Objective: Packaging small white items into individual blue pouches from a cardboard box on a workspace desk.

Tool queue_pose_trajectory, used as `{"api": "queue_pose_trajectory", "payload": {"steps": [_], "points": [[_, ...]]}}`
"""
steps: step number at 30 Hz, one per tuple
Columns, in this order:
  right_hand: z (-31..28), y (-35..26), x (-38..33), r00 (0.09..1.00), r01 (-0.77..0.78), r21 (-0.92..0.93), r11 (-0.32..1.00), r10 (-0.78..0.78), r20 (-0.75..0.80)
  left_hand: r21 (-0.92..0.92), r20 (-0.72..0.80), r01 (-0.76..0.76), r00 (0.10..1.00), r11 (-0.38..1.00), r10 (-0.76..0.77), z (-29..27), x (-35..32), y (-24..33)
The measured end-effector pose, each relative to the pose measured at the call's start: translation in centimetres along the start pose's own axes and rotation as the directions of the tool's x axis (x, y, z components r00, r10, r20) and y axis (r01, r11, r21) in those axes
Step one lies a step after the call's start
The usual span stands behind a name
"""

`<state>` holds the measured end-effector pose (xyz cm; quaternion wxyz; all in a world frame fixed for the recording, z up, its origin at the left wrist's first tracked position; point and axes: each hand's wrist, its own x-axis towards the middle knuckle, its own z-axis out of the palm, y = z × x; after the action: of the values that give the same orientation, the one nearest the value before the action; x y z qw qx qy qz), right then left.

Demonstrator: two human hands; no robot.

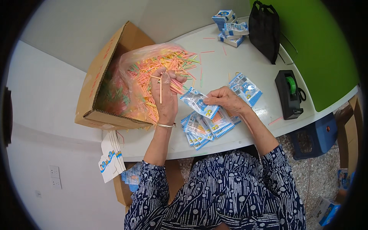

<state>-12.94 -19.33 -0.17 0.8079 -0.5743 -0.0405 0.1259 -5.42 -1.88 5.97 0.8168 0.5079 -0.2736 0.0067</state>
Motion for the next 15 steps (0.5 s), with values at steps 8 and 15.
{"api": "queue_pose_trajectory", "payload": {"steps": [8, 15], "points": [[0.2, 0.3, -0.1, 1.0, -0.003, -0.006, 1.0, 0.003, 0.006, 0.159, 0.085, -0.032, 0.996, 0.987, 0.018, 0.3, -1.4, -0.5], [0.4, 0.5, -0.2, 1.0, 0.001, -0.05, 0.999, -0.002, -0.016, 0.153, -0.038, 0.009, 0.999, 0.988, -0.003, 0.8, -2.3, -0.1]]}}
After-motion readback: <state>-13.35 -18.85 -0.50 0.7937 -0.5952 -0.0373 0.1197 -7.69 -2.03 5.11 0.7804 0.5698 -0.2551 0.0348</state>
